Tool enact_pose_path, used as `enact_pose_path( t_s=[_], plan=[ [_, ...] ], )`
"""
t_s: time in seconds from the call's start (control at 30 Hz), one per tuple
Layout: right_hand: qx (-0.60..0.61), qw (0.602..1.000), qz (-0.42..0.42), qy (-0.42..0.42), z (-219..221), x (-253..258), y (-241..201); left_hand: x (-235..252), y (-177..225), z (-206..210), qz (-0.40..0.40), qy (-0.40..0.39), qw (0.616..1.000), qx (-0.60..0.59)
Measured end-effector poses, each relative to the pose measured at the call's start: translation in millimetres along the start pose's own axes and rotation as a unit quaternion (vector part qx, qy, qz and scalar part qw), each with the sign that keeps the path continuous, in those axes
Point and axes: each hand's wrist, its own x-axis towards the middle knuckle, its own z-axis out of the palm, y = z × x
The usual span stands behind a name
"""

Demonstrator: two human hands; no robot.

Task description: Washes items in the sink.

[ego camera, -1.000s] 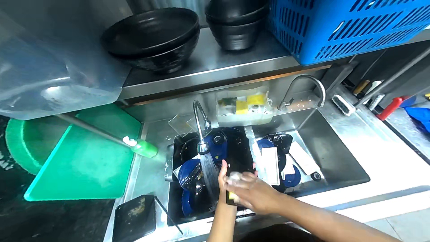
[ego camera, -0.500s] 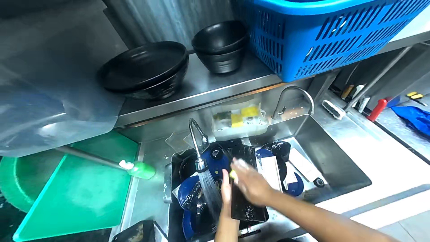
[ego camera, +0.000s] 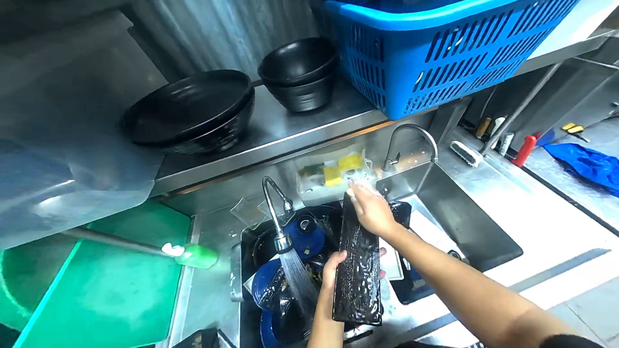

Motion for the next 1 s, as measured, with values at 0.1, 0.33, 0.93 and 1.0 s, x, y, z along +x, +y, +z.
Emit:
enact_pose_path(
  t_s=[0.1, 0.33, 0.93, 1.0],
  plan=[
    [0.051, 0.995, -0.060, -0.055, 12, -40, -36, 10, 6, -7, 0.156, 0.116, 0.961, 0.194],
    [0.125, 0.958, -0.204, -0.162, 10, -166, -86, 21, 26, -40, 0.123, 0.085, 0.985, 0.089],
    [0.390, 0.912, 0.122, -0.041, 6, -135, -68, 55, 12, -23, 0.079, 0.394, 0.820, 0.408],
    [0.380, 0.920, 0.059, -0.070, 13, -150, -86, 58, 11, -38, 0.109, 0.372, 0.838, 0.384]
  ],
)
